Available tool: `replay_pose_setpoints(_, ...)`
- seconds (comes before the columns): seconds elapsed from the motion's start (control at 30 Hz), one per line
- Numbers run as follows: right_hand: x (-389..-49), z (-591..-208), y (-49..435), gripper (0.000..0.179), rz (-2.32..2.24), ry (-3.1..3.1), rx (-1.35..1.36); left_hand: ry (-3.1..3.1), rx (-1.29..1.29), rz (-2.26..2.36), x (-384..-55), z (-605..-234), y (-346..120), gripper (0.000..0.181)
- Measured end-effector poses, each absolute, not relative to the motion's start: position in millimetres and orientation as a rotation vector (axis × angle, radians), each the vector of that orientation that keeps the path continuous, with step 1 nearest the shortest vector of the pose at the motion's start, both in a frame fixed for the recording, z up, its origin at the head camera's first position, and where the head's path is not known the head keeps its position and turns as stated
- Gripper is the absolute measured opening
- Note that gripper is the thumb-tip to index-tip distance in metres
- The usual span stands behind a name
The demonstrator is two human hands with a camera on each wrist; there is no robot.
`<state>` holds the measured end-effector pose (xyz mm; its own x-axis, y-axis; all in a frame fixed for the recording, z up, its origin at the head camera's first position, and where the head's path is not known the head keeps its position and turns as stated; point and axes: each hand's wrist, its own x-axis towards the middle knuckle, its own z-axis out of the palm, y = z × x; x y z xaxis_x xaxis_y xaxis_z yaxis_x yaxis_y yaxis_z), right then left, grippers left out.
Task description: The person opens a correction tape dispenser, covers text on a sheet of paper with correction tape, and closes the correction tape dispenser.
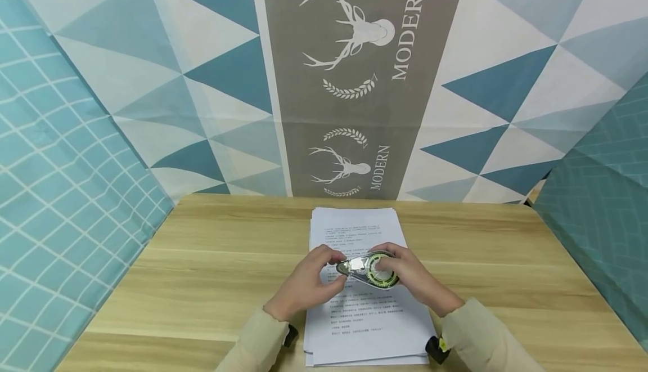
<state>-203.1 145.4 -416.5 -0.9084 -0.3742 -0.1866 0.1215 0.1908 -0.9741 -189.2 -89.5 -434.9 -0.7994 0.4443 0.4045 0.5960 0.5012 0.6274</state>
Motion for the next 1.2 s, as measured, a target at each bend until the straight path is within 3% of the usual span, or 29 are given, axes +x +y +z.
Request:
replay_pose_setpoints(0.73, -200.4, -409.7, 144.6, 0.049, -1.762, 2.061, -0.222, -2.534, -0.964, -1.176, -187.5, -432.9, -88.6, 0.032)
replay_pose_setpoints(1.2, -197.9, -409.5, 147.6, 0.043, -1.739, 2.050, -0.272, -2.525, -0.956, -1.134, -183.6, -432.6, -88.0, 0.028)
